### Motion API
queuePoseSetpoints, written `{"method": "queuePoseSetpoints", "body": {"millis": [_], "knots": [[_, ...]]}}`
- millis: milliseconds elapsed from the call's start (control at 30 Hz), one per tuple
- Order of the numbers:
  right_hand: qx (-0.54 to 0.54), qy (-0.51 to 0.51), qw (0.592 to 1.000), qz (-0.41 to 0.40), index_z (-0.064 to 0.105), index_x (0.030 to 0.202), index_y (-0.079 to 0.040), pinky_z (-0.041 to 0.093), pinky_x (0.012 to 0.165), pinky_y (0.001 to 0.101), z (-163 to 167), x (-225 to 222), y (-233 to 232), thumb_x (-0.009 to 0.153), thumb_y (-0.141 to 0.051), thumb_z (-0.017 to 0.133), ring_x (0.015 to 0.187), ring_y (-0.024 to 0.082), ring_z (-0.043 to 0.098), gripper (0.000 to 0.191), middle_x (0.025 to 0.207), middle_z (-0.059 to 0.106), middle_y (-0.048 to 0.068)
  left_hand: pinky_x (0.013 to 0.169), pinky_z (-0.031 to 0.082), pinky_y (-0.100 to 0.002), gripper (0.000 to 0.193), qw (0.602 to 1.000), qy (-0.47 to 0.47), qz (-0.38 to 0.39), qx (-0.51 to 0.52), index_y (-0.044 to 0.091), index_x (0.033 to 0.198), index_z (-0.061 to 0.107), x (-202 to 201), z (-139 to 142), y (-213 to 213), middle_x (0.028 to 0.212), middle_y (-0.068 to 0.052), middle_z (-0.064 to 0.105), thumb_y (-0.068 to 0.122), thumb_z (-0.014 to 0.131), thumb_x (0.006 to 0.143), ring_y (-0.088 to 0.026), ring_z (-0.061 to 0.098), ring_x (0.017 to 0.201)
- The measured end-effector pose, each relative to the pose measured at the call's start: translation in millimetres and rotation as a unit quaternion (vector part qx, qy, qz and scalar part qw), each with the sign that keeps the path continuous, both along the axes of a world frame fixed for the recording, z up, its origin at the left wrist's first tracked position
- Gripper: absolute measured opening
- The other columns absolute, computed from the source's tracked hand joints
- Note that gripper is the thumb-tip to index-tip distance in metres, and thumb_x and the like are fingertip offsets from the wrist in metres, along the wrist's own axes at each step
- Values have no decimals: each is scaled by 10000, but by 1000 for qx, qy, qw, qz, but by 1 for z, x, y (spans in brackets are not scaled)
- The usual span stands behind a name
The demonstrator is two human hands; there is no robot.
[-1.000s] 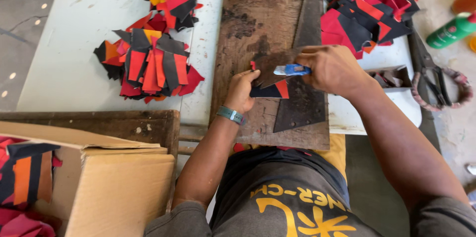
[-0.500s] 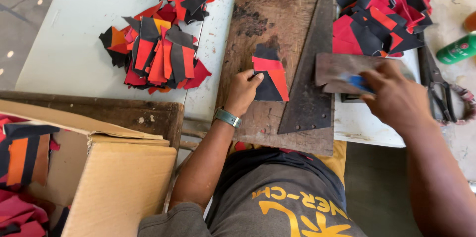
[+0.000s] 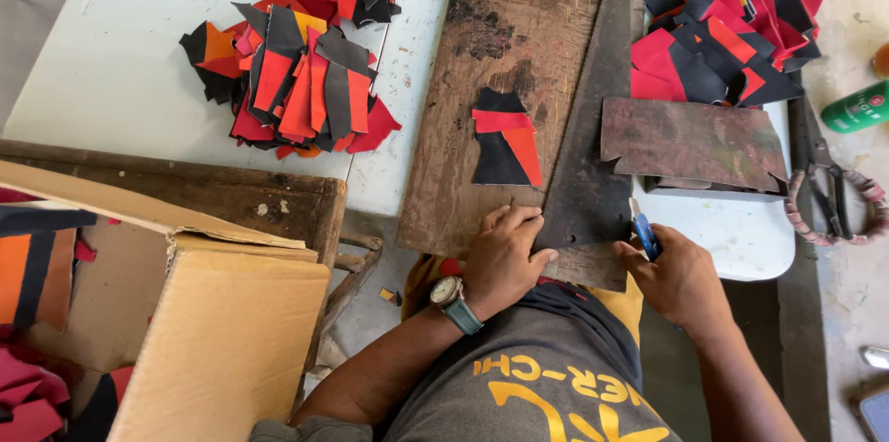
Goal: The person repeatedly picks up red and black material pieces, aligns them against a metal template on a wooden board, and trims the edges with a utility knife. The trimmed pieces are stacked on the table, and the process continues with multiple pieces.
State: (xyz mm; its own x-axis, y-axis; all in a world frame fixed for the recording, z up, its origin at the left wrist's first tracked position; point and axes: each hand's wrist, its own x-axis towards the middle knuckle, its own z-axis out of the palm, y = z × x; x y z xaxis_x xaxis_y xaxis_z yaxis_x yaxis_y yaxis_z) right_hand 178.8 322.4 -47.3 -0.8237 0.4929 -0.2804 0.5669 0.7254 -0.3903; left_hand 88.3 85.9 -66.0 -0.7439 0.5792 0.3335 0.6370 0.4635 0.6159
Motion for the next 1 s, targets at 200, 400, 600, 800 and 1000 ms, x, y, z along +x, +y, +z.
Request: {"method": "queuePoseSetpoints", "body": {"millis": [200, 400, 600, 800, 1000], "knots": [[-362, 235, 889, -154, 640, 1191, 81, 421, 490, 326, -19, 5, 15, 963, -246, 734, 534, 159, 509, 410, 696, 579, 95, 1118, 396, -490, 566, 999, -8, -47, 5, 12, 1185, 720, -9, 0, 2, 1308, -95, 651, 404, 844, 796, -345, 564, 1262], [-679, 248, 677, -141, 483, 1456, 1, 407, 405, 237, -39, 9, 18, 888, -22, 600, 440, 89, 471, 581, 610, 513, -10, 1171, 257, -601, 775, 981, -7, 56, -188, 210, 1420, 601, -97, 25, -21, 1543, -232, 381, 551, 784, 748, -341, 542, 1242], [-742, 245, 607, -147, 466, 1439, -2, 392, 407, 243, -57, 39, 5, 923, 13, 584, 454, 75, 445, 529, 692, 498, 5, 1183, 227, -649, 766, 985, 35, 56, -159, 196, 1454, 561, -136, 9, -2, 1513, -141, 468, 585, 762, 826, -331, 489, 1371], [-703, 191, 667, -153, 474, 1385, -32, 354, 357, 262, -51, 56, -10, 815, 59, 561, 393, 102, 429, 584, 689, 540, 39, 1147, 140, -685, 790, 995, -15, 6, -103, 158, 1498, 470, -169, -5, -1, 1526, -158, 425, 618, 680, 891, -336, 459, 1364], [-595, 144, 783, -111, 447, 1522, -34, 359, 373, 281, -31, 19, -51, 818, 113, 552, 412, 120, 429, 727, 650, 493, 38, 1121, 234, -647, 616, 993, 8, 49, -108, 191, 1525, 439, -205, -12, 6, 1458, -159, 505, 489, 580, 1005, -339, 493, 1362]]}}
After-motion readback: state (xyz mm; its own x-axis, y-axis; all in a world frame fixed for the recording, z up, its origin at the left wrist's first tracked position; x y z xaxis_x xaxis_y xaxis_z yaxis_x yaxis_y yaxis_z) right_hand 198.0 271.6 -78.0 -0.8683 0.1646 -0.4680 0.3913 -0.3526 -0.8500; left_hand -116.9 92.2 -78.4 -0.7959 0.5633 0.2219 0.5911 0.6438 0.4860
